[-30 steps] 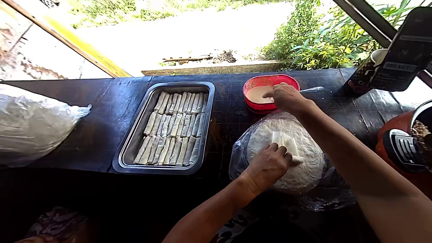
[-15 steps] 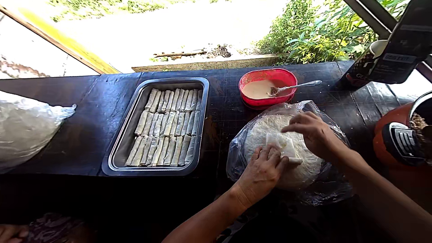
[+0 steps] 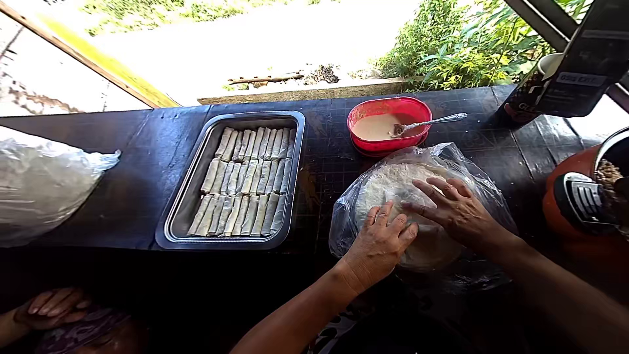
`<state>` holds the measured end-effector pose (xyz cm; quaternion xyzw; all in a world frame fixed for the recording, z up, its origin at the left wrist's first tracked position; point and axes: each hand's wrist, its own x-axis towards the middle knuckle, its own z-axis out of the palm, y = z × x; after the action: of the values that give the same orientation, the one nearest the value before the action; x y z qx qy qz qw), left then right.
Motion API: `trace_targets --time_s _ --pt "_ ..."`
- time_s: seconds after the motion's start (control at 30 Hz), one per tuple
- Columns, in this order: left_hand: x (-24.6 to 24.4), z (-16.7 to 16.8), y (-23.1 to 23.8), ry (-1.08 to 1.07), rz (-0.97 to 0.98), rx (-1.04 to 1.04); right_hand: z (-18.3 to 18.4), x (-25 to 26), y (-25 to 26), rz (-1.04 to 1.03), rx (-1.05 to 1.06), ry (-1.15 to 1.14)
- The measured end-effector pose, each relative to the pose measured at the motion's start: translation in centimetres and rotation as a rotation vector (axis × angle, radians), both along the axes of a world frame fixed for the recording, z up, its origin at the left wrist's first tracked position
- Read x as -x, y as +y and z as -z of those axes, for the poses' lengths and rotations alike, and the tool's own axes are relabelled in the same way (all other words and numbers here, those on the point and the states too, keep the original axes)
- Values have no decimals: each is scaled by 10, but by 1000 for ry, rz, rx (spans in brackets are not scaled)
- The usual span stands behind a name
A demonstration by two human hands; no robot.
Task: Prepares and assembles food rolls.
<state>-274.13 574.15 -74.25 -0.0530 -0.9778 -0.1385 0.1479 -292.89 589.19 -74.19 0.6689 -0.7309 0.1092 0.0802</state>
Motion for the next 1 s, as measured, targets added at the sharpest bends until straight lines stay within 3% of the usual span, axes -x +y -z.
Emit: trace_targets --time_s 0.33,0.57,0.73,0.8,1.0 --pt "5 -6 -5 -57 43 -1 -16 -11 -37 15 -169 -110" --pt "7 -11 -3 -128 47 -37 -30 -2 -35 39 -67 -78" --pt "6 -5 -3 -66 36 11 -28 -13 -46 70 -259 -169" --pt "6 -4 -3 -68 31 4 -29 -12 -41 128 -211 -174" --pt "-1 1 9 15 -53 96 -20 -43 5 169 217 -77"
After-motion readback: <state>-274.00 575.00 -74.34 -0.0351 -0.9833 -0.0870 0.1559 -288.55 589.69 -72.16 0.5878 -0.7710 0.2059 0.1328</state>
